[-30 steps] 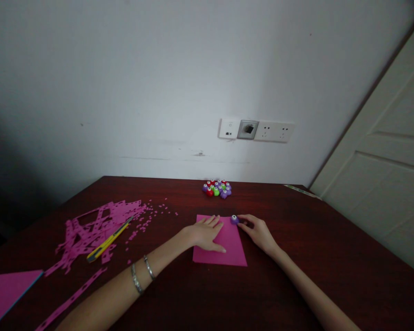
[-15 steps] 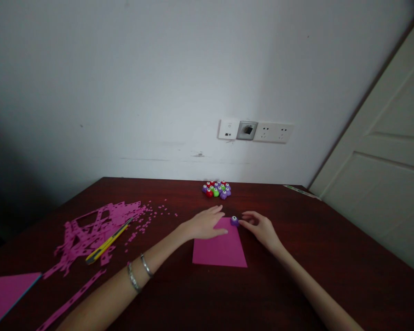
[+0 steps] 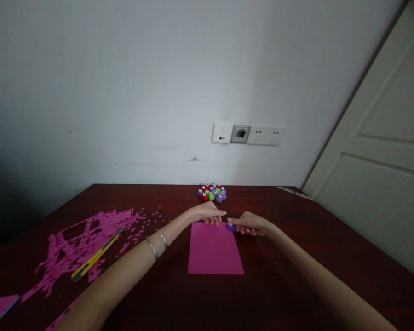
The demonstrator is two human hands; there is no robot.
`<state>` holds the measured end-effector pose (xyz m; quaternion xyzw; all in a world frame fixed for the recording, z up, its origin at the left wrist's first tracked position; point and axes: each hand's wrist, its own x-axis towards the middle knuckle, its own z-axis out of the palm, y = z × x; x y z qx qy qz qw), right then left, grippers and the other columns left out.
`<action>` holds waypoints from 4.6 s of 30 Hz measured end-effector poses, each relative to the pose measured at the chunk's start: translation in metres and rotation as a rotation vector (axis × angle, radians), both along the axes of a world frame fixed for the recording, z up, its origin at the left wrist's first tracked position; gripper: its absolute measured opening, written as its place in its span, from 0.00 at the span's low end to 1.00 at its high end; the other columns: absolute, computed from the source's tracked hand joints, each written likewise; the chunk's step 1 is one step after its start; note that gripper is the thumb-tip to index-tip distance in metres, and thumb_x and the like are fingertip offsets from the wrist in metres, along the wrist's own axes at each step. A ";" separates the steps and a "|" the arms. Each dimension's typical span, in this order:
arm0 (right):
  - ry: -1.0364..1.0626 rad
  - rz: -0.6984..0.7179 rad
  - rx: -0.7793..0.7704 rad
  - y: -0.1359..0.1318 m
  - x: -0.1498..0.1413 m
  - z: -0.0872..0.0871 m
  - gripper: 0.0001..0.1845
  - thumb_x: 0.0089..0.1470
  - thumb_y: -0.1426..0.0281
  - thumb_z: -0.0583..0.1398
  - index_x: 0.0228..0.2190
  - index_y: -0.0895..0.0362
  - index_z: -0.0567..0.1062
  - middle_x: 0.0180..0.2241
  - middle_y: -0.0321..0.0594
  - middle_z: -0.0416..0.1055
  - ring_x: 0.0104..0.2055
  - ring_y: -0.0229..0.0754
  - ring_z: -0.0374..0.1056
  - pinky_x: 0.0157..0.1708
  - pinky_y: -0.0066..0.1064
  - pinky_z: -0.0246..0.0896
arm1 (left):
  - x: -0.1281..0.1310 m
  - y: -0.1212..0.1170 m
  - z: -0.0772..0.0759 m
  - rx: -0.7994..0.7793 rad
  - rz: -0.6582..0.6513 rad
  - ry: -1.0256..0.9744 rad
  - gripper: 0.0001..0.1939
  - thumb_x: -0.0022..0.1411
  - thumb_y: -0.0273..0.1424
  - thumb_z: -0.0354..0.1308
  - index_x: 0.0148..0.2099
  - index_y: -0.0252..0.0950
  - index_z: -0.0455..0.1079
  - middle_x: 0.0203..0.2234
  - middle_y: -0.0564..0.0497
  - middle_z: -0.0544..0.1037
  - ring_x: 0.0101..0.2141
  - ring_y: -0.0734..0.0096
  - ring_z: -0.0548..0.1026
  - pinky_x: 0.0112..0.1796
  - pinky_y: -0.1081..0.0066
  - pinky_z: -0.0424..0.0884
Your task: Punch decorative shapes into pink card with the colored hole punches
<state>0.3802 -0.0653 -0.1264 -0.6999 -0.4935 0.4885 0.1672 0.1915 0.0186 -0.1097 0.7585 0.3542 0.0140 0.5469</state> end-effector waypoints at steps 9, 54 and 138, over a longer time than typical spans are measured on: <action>-0.014 0.018 -0.044 0.003 0.001 -0.005 0.25 0.41 0.50 0.62 0.15 0.60 0.68 0.10 0.31 0.60 0.10 0.26 0.50 0.09 0.19 0.39 | 0.019 -0.002 -0.003 0.041 -0.112 0.094 0.28 0.40 0.55 0.60 0.21 0.31 0.71 0.17 0.51 0.72 0.16 0.81 0.62 0.18 0.76 0.53; 0.088 0.002 -0.162 0.004 -0.007 0.004 0.21 0.49 0.62 0.59 0.13 0.59 0.63 0.08 0.28 0.55 0.09 0.24 0.46 0.08 0.16 0.38 | 0.032 -0.004 0.008 -0.138 -0.226 0.291 0.29 0.39 0.56 0.61 0.19 0.33 0.62 0.14 0.56 0.61 0.14 0.86 0.50 0.17 0.77 0.44; -0.323 0.382 0.672 -0.019 0.008 -0.010 0.15 0.46 0.63 0.61 0.36 0.58 0.73 0.33 0.39 0.69 0.31 0.37 0.63 0.31 0.28 0.58 | -0.020 -0.025 -0.032 0.212 -0.127 0.077 0.19 0.42 0.43 0.66 0.22 0.33 0.63 0.11 0.57 0.68 0.12 0.79 0.66 0.17 0.77 0.60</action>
